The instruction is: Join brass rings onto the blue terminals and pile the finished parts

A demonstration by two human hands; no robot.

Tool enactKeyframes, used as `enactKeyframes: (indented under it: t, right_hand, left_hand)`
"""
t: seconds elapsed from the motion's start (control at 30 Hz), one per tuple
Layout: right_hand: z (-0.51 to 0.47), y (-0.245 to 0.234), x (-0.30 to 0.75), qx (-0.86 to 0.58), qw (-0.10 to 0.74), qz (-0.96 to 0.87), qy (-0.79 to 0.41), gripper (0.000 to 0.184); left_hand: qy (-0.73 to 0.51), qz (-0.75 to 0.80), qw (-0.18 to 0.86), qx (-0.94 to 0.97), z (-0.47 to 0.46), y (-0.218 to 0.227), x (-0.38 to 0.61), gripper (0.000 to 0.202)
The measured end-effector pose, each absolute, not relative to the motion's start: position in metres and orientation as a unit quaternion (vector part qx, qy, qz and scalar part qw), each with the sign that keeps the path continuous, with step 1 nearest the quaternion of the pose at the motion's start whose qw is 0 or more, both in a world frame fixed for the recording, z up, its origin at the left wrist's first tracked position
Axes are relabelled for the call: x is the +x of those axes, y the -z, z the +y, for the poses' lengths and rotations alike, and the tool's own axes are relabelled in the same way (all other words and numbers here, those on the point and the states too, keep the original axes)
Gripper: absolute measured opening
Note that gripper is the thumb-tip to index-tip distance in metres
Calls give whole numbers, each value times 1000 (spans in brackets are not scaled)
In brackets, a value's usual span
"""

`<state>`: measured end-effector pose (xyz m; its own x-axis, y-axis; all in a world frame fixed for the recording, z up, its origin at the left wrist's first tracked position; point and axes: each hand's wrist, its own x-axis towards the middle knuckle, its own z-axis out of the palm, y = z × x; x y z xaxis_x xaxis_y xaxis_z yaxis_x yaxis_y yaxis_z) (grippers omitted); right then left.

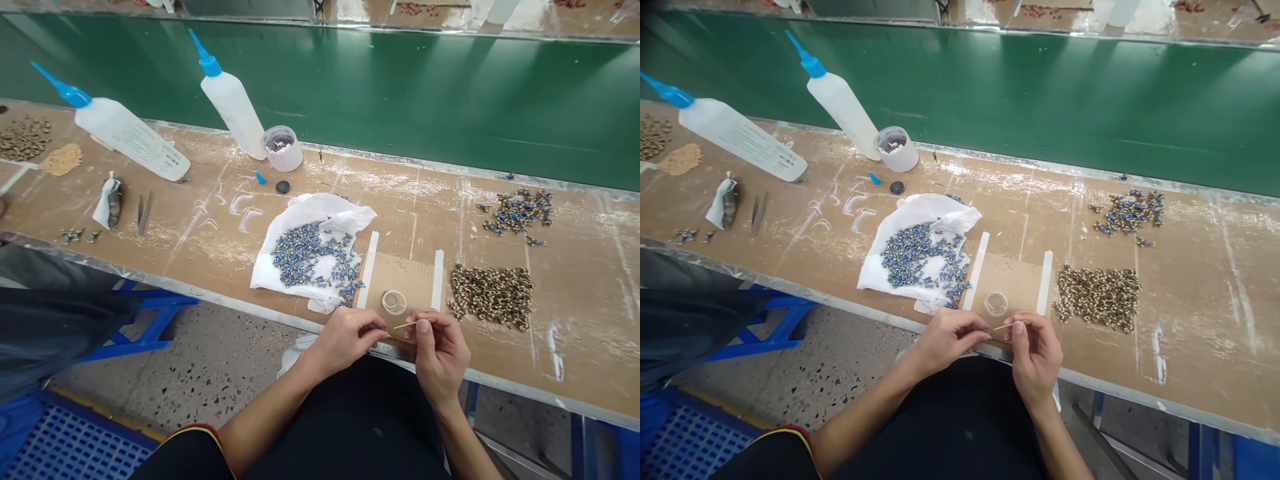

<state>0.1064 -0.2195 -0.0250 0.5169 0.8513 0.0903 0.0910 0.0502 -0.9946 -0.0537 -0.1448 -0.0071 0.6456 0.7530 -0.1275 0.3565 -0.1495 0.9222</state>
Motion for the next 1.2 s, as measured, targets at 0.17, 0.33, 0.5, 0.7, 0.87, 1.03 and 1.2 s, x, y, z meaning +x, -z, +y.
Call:
enactKeyframes:
  t: [0.17, 0.33, 0.5, 0.7, 0.87, 1.03, 1.2]
  right_hand:
    - [-222, 31, 107, -633, 585, -416, -289, 6]
    - [-223, 33, 107, -640, 574, -424, -285, 6]
    - [-223, 32, 108, -639, 571, -430, -283, 5]
    - [-223, 31, 108, -642, 565, -439, -276, 6]
    - [-221, 29, 108, -633, 555, -468, -268, 5]
    - [-218, 26, 109, -614, 557, -493, -263, 6]
    - [-218, 26, 108, -608, 556, -503, -261, 9]
  left_hand:
    - [-187, 372, 506, 756, -144, 9, -51, 12]
    - [-178, 369, 496, 766, -143, 9, -50, 15]
    - [-177, 370, 499, 764, -143, 9, -50, 15]
    - [-177, 369, 500, 763, -143, 8, -49, 14]
    - [-181, 368, 500, 763, -144, 8, -49, 14]
    - [-174, 366, 502, 764, -144, 8, -49, 14]
    - [-171, 365, 508, 761, -143, 8, -50, 15]
